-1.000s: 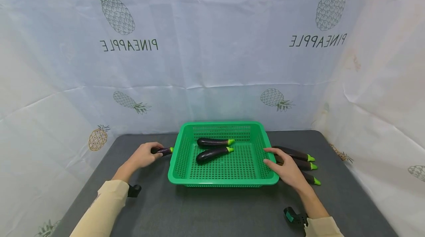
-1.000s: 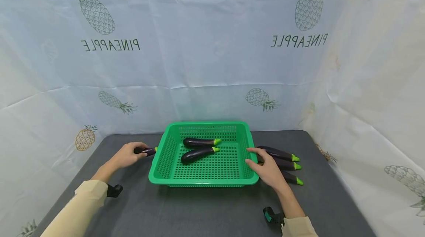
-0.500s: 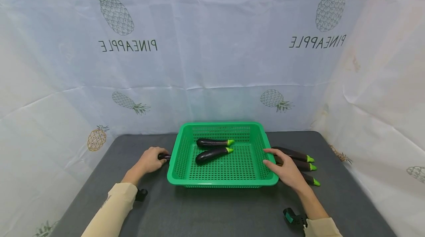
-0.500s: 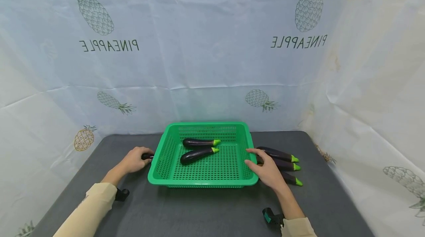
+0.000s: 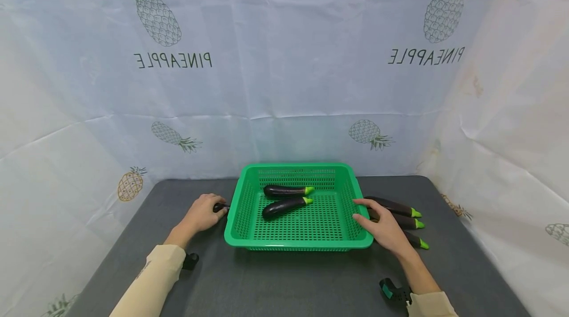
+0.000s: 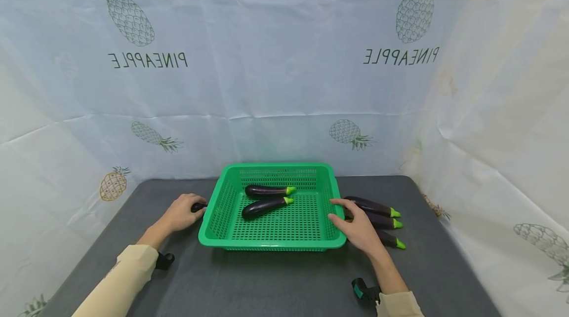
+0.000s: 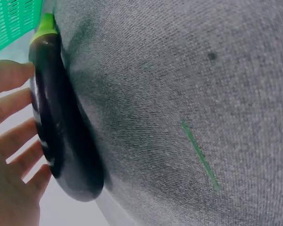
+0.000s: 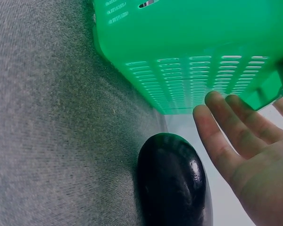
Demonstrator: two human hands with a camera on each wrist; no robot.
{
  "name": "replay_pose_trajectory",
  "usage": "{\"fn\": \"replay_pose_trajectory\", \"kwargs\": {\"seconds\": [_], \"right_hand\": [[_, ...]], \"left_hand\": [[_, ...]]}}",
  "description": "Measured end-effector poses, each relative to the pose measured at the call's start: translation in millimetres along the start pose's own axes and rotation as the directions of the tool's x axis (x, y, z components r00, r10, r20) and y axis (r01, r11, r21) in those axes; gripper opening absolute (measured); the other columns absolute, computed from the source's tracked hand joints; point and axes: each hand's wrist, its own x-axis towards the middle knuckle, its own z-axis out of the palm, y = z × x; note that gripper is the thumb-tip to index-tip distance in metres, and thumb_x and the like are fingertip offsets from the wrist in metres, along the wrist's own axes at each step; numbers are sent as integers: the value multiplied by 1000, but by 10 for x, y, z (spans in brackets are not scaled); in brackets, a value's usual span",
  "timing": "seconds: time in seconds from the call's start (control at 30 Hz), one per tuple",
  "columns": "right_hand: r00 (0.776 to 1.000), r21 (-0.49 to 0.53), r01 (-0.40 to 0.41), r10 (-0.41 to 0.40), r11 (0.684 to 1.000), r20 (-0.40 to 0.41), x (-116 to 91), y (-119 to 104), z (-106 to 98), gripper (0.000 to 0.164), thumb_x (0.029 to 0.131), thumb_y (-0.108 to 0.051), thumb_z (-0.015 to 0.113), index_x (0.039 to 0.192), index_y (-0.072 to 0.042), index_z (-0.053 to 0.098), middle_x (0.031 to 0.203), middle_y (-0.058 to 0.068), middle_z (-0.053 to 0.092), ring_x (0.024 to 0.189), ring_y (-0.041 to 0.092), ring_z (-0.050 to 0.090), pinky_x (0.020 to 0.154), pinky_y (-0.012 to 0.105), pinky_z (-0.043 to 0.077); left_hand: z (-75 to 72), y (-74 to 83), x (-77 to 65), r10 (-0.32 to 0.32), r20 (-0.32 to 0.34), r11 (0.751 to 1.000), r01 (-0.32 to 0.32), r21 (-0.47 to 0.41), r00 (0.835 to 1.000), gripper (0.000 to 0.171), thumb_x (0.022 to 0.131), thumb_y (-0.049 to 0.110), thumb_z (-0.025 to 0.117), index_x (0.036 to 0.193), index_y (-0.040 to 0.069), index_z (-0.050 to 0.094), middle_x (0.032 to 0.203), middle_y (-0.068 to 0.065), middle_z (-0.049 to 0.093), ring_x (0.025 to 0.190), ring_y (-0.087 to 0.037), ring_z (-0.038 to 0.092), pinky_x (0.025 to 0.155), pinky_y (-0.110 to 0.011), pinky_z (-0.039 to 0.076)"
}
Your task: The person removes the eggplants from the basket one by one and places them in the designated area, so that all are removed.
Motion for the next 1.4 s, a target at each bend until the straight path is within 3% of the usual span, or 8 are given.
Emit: {"fn": "replay_pose_trajectory", "kwargs": {"seconds": [0.27,0.47,0.67,0.83,1.2,1.4], "right_hand": [[1000,4,-3,3,1000,5,-2,13,-4,45,102,-25,66,144,-12,55,148,16,51,118,34,60,84,33,55],[1000,15,1,-2,1000,6,4,18,-10,45,102,-24,66,144,-11,55,147,16,51,114,32,62,81,31,56],[1000,1,-4,4,1000,2,5,7,-13,44,102,-24,65,144,-12,56,146,16,52,113,31,62,80,31,55],[1000,0,-8,8,1000,5,5,7,-9,44,102,-25,65,144,-12,56,146,16,52,112,32,62,80,32,55],[1000,2,-18,18,1000,10,6,-21,-18,46,102,-26,65,145,-11,55,148,19,49,116,35,61,80,32,55],[1000,20,-12,12,1000,13,7,-13,-13,46,102,-25,65,145,-12,54,149,17,49,117,34,60,81,33,55]], "left_hand": [[-119,34,-36,-15,-40,1000,14,-26,999,24,101,20,64,116,3,72,116,-16,67,115,-43,58,92,-61,48],[-239,97,-64,11,-156,1000,-10,9,988,18,100,18,64,108,5,73,106,-11,68,101,-35,64,81,-55,54],[-337,205,-43,82,-288,997,-79,20,954,15,99,16,65,102,5,74,98,-9,69,93,-32,65,76,-52,55],[-425,368,-12,128,-347,992,-119,48,929,14,98,17,65,101,6,74,98,-8,69,90,-29,65,73,-49,55],[-706,830,159,309,-379,949,-255,187,872,13,96,13,69,102,5,75,95,-10,69,85,-29,66,66,-45,56],[-816,1090,205,410,-394,912,-352,212,823,10,94,11,69,99,5,76,94,-9,70,81,-26,65,65,-41,55]]}}
